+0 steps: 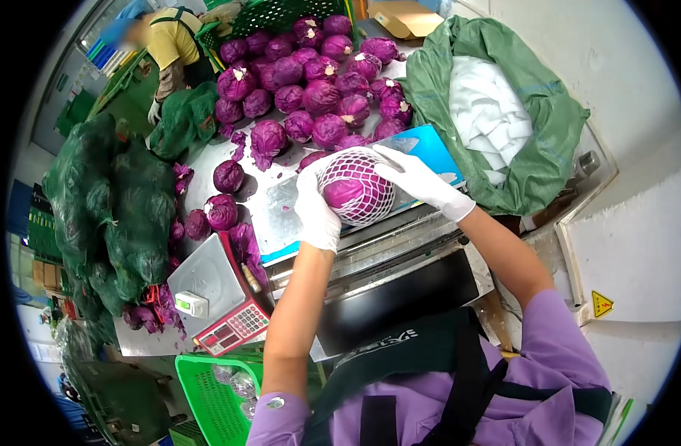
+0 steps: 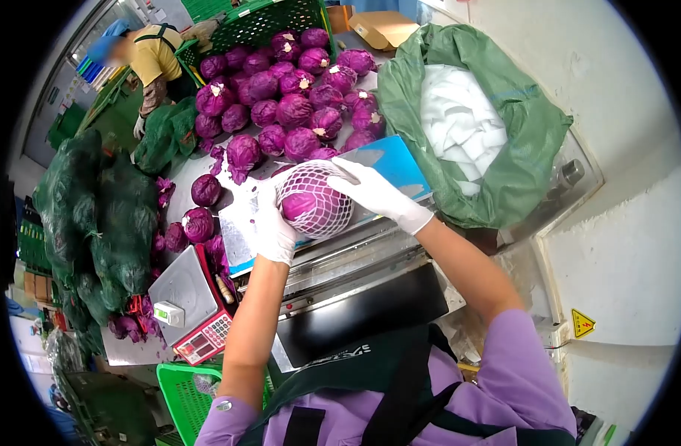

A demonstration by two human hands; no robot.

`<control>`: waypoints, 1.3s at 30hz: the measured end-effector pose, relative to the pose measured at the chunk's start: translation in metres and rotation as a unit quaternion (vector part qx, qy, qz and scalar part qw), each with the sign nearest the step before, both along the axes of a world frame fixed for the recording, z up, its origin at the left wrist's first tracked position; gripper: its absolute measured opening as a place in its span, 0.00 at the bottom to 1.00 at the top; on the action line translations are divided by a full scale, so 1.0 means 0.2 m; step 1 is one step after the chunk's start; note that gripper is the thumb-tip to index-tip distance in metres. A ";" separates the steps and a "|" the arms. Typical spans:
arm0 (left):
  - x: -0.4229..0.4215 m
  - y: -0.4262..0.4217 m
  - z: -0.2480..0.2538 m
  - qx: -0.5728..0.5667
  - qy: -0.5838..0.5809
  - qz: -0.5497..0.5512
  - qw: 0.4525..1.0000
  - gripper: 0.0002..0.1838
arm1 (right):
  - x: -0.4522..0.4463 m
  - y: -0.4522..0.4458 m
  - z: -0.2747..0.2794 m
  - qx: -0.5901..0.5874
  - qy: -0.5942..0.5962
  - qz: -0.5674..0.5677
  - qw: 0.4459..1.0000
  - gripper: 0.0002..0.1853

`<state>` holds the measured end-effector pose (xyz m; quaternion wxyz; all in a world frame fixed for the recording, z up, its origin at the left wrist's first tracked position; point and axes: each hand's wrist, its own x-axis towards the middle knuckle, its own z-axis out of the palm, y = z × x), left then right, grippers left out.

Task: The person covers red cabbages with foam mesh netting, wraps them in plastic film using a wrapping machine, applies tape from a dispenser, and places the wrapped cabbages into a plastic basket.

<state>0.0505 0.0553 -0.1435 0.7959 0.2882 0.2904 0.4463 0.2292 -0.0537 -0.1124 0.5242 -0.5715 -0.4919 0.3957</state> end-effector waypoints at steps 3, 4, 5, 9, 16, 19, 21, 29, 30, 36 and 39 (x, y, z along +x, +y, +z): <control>0.01 -0.03 0.03 -0.031 -0.018 0.056 0.998 0.18 | -0.04 0.03 -0.10 0.019 -0.015 -0.013 1.000 0.41; 0.01 -0.05 0.07 -0.031 -0.018 0.055 0.998 0.18 | -0.05 0.03 -0.12 0.028 -0.025 -0.018 0.999 0.45; 0.02 -0.07 0.10 -0.051 -0.018 0.069 0.996 0.17 | -0.06 -0.01 -0.03 0.017 -0.041 -0.003 0.999 0.49; -0.01 -0.04 -0.04 0.015 -0.015 0.060 0.998 0.16 | -0.02 -0.05 0.01 -0.003 -0.093 0.034 0.995 0.46; -0.36 -0.10 -0.14 0.084 0.132 0.118 0.981 0.21 | 0.08 -0.14 0.04 -0.046 -0.120 0.052 0.990 0.46; -0.65 -0.14 -0.03 0.339 0.358 0.056 0.868 0.22 | 0.18 -0.29 0.09 -0.006 -0.260 0.001 0.966 0.42; -0.86 -0.22 0.05 0.531 0.541 -0.037 0.651 0.22 | 0.27 -0.40 0.13 0.011 -0.305 0.000 0.952 0.41; -1.06 -0.12 0.11 0.760 0.547 -0.260 0.235 0.35 | 0.45 -0.61 0.04 0.025 -0.775 0.255 0.578 0.29; -1.02 -0.11 0.10 0.779 0.538 -0.239 0.217 0.36 | 0.45 -0.58 0.02 0.052 -0.766 0.255 0.588 0.29; -0.88 -0.15 -0.02 0.719 0.566 -0.177 0.362 0.22 | 0.38 -0.53 -0.17 0.095 -0.708 0.188 0.674 0.17; -0.94 -0.25 -0.01 0.387 0.503 -0.197 0.747 0.14 | 0.29 -0.67 -0.16 0.049 -0.418 -0.048 0.906 0.10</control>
